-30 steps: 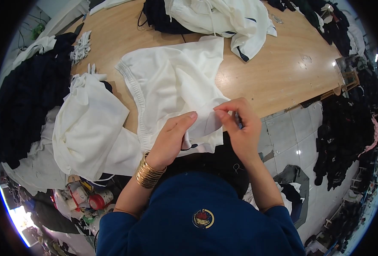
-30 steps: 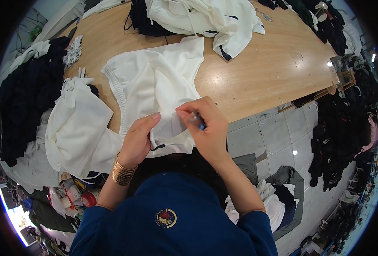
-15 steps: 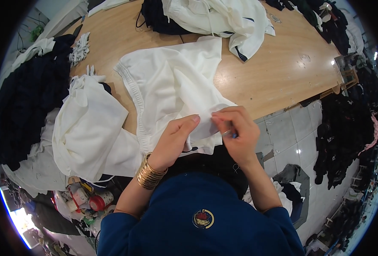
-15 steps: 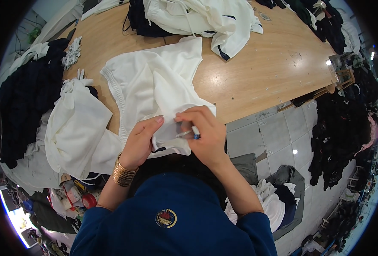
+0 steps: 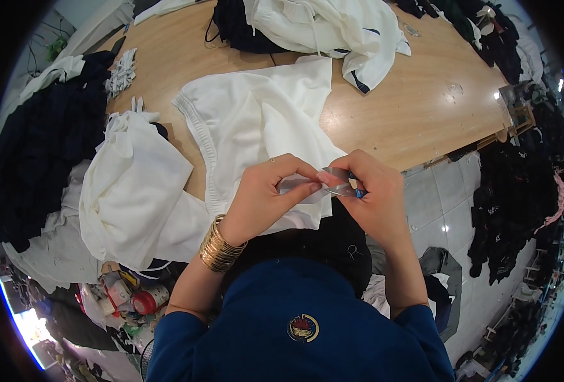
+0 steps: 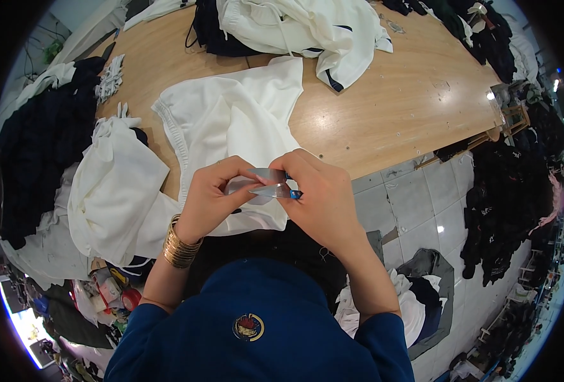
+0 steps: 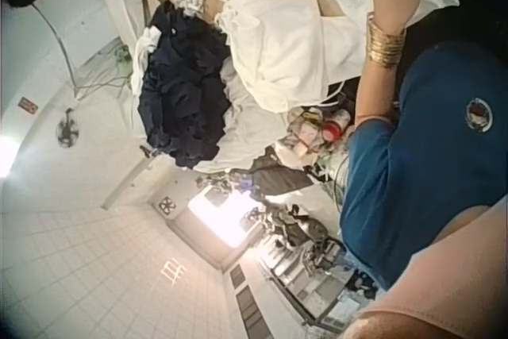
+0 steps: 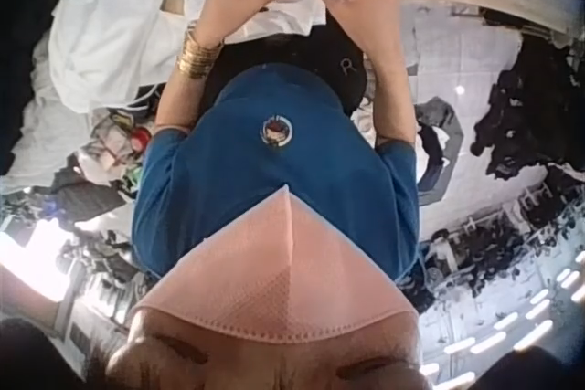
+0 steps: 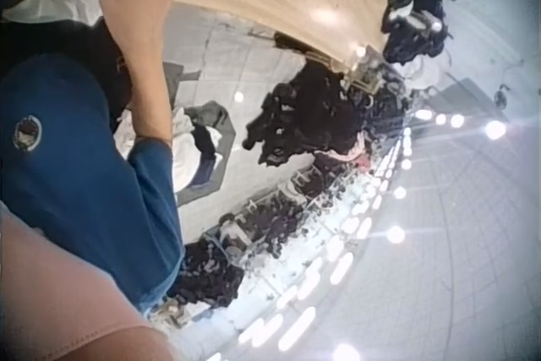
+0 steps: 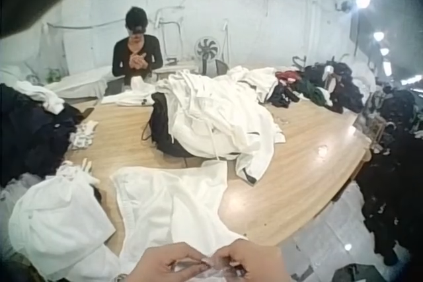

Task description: Trimming excess threads from white athletic shorts using small scissors.

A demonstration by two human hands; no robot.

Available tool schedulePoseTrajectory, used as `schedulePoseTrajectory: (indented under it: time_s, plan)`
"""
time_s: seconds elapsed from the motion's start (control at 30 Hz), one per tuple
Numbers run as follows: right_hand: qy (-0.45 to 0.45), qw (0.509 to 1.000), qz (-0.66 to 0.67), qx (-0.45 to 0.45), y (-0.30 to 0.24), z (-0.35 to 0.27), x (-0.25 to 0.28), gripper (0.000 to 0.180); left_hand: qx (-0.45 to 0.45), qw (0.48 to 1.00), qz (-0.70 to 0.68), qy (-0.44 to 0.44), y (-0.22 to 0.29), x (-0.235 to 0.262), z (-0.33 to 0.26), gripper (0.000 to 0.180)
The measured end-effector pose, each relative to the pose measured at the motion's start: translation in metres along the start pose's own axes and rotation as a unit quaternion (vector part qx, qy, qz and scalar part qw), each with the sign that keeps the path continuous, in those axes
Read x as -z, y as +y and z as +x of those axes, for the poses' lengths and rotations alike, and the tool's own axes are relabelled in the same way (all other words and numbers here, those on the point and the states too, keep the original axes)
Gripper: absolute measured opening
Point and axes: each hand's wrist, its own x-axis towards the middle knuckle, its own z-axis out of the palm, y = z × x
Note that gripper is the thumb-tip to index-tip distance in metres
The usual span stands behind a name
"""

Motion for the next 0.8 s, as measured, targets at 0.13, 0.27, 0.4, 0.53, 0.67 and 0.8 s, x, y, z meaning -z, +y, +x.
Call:
schedulePoseTrajectory:
  time_s: [0.13,0.27,0.4,0.53,0.67,0.8]
  plan:
    - [0.019,0.999,0.005,-0.034,0.0,0.0,0.001,0.021,0.044,0.999,-0.031,-0.008,-0.006,-0.001,-0.003,0.01]
    - [0.092,0.982,0.057,-0.155,-0.002,0.001,0.001,0.024,0.092,0.973,-0.21,0.026,-0.019,0.003,-0.008,0.01]
    - [0.04,0.988,0.046,-0.145,0.001,-0.012,-0.003,0.032,0.148,0.923,-0.35,0.057,-0.023,0.008,-0.016,0.011]
    - [0.0,0.999,-0.016,-0.046,0.008,-0.024,-0.013,0.029,0.16,0.892,-0.42,0.053,-0.019,0.009,-0.021,0.01]
    - [-0.025,0.997,-0.068,-0.009,0.014,-0.032,-0.021,0.029,0.145,0.886,-0.439,0.035,-0.025,0.012,-0.026,0.009]
    - [-0.013,0.997,0.012,-0.073,0.003,-0.025,-0.026,0.028,0.112,0.854,-0.508,0.016,-0.024,0.012,-0.028,0.01]
